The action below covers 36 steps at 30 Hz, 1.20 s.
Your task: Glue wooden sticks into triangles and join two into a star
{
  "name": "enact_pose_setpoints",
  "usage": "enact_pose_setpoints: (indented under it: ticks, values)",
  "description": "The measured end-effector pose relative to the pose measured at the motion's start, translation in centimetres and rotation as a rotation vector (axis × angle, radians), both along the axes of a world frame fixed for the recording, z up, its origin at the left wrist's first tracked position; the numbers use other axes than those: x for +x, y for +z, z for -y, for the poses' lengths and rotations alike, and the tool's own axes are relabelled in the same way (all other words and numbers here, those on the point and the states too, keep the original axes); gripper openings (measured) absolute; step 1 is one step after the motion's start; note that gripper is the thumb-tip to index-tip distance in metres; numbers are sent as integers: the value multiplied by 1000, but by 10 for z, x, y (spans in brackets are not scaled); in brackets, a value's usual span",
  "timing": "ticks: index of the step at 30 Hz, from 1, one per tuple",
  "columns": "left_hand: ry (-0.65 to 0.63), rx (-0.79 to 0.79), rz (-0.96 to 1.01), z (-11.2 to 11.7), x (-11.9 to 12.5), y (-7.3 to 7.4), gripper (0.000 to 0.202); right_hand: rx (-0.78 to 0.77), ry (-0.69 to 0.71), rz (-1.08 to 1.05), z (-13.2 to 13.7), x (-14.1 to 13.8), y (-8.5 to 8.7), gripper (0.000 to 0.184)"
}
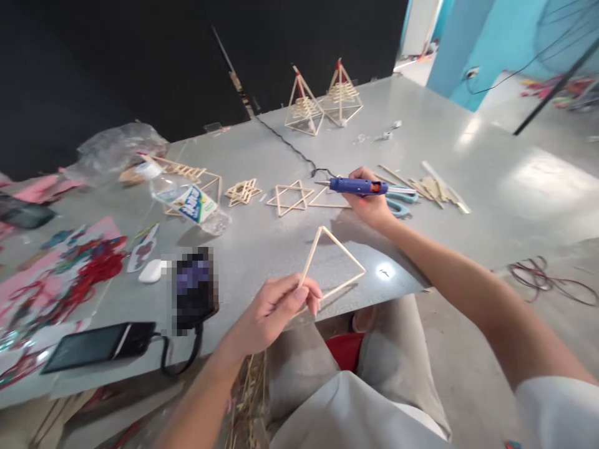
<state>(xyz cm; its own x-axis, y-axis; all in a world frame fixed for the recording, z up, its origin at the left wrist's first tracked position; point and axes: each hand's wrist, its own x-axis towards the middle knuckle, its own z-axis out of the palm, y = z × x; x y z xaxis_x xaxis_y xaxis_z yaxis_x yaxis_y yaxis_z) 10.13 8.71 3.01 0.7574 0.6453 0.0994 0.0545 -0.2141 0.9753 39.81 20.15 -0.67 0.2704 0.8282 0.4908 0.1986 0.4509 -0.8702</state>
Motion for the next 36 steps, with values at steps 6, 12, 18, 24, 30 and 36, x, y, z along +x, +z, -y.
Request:
enact_pose_setpoints:
  ticks: [6, 12, 18, 24, 30, 36]
  values:
    - [105, 100, -81, -31, 35, 4, 30, -134, -120, -255, -10, 14, 1, 38]
    - [193, -230, 58, -35, 59, -12, 31, -249, -205, -243, -13, 21, -2, 39]
    - [212, -325, 151, -25, 55, -14, 33, -175, -149, -110, -12, 21, -14, 42]
    - [224, -470, 229, -14, 51, -13, 40, -140, -138, -37, -11, 16, -20, 41]
    - [303, -875, 351, -23, 52, -17, 30, -151, -164, 8, 3, 8, -10, 48]
    - [289, -1028, 373, -43, 67, -10, 22, -189, -193, -46, 12, 9, -15, 45]
